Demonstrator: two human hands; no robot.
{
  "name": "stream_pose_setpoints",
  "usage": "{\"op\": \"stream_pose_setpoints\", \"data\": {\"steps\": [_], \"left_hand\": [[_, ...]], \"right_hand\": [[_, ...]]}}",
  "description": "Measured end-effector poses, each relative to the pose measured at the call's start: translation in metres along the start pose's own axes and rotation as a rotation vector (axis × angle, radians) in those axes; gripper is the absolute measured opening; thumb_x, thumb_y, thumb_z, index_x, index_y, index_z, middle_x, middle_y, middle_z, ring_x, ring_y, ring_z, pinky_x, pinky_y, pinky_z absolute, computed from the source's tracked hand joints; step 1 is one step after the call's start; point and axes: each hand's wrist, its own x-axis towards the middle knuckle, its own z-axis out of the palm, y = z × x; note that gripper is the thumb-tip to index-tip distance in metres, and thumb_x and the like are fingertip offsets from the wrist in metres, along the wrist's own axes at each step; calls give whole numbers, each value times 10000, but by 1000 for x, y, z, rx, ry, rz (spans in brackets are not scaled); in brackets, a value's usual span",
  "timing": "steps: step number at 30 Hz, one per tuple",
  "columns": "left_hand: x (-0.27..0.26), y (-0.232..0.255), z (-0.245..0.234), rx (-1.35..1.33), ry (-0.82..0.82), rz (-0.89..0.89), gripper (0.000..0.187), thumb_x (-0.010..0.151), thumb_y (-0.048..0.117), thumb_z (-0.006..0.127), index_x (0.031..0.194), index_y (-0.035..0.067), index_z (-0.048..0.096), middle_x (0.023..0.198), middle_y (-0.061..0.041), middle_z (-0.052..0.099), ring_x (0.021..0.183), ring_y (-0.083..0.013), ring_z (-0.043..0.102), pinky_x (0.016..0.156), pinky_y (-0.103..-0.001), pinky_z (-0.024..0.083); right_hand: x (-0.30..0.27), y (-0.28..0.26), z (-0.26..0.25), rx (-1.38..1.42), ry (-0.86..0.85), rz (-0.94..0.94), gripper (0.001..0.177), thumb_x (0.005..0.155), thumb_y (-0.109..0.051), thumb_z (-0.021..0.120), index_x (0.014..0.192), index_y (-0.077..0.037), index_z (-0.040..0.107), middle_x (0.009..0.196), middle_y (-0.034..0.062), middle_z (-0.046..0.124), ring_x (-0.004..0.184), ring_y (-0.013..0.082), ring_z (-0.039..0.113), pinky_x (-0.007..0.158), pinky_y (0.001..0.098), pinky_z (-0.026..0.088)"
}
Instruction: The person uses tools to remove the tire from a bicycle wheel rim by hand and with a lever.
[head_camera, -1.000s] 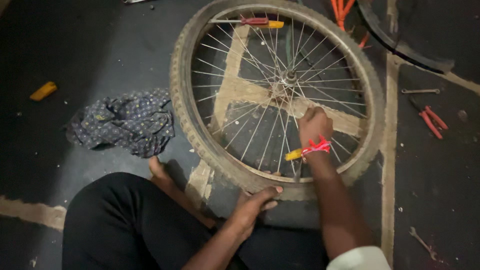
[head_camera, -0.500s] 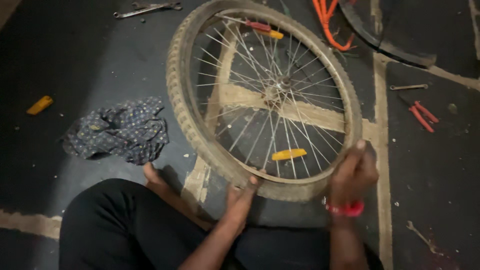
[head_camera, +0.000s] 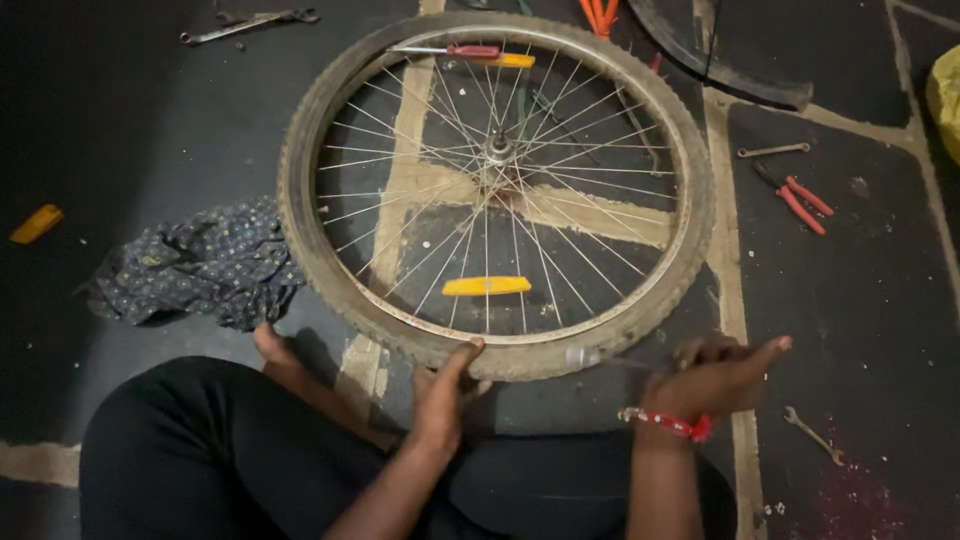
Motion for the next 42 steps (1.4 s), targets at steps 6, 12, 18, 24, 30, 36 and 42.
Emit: {"op": "stream_pose_setpoints", "data": {"steps": [6, 12, 18, 24, 30, 36, 42], "left_hand": [[0, -7, 2, -45, -54, -79, 746, 719, 311, 829, 1355, 82, 513, 1282, -103, 672, 1199, -274, 648, 890, -481, 567], [10, -40, 1, -62, -296, -225, 652, 811, 395, 773, 1321, 38, 580, 1308, -121, 661, 1217, -292, 647, 911, -433, 563], [5, -32, 1, -19, -214, -184, 547, 797, 352, 754, 1249, 63, 645, 1202, -81, 696, 1113, -267, 669, 861, -452, 564], [0, -25, 5, -1, -166, -189, 607, 771, 396, 765, 1246, 31, 664, 1172, -103, 716, 1076, -282, 699, 837, -433, 560], [-6, -19, 7, 76, -153, -159, 680, 746, 407, 811, 1264, 1, 641, 1213, -148, 704, 1138, -290, 682, 847, -424, 589], [-8, -16, 13, 69, -128, -213, 727, 681, 372, 838, 1296, 68, 597, 1209, -91, 652, 1121, -247, 605, 839, -416, 521], [-7, -10, 10, 70, -199, -238, 725, 685, 349, 845, 1307, 65, 605, 1218, -83, 675, 1148, -222, 616, 882, -400, 490]], "right_hand": [[-10, -2, 11, -224, -88, -225, 612, 1140, -544, 340, 649, -179, 360, 532, -44, 330, 420, 72, 364, 406, 268, 289], [-29, 9, 12, -221, -212, -147, 550, 1117, -422, 539, 655, -145, 427, 535, -27, 387, 421, 87, 357, 411, 278, 278], [-31, -2, -10, -659, -495, -151, 406, 1029, -332, 674, 771, -23, 622, 566, 26, 588, 490, 112, 551, 509, 276, 415], [-62, -19, -29, -943, -631, -162, 389, 803, -281, 872, 833, 21, 629, 737, 120, 654, 673, 168, 593, 605, 313, 484], [-84, -62, -24, -963, -938, -338, 103, 849, -124, 756, 901, -37, 738, 777, 112, 636, 612, 243, 623, 556, 355, 459], [-72, -58, -36, -1105, -1059, -566, 146, 884, -161, 678, 919, -60, 778, 673, 122, 593, 560, 306, 562, 529, 404, 417], [-63, -43, -38, -1380, -816, 70, 470, 966, -397, 678, 763, 24, 731, 520, 165, 561, 470, 268, 512, 528, 408, 403]]}}
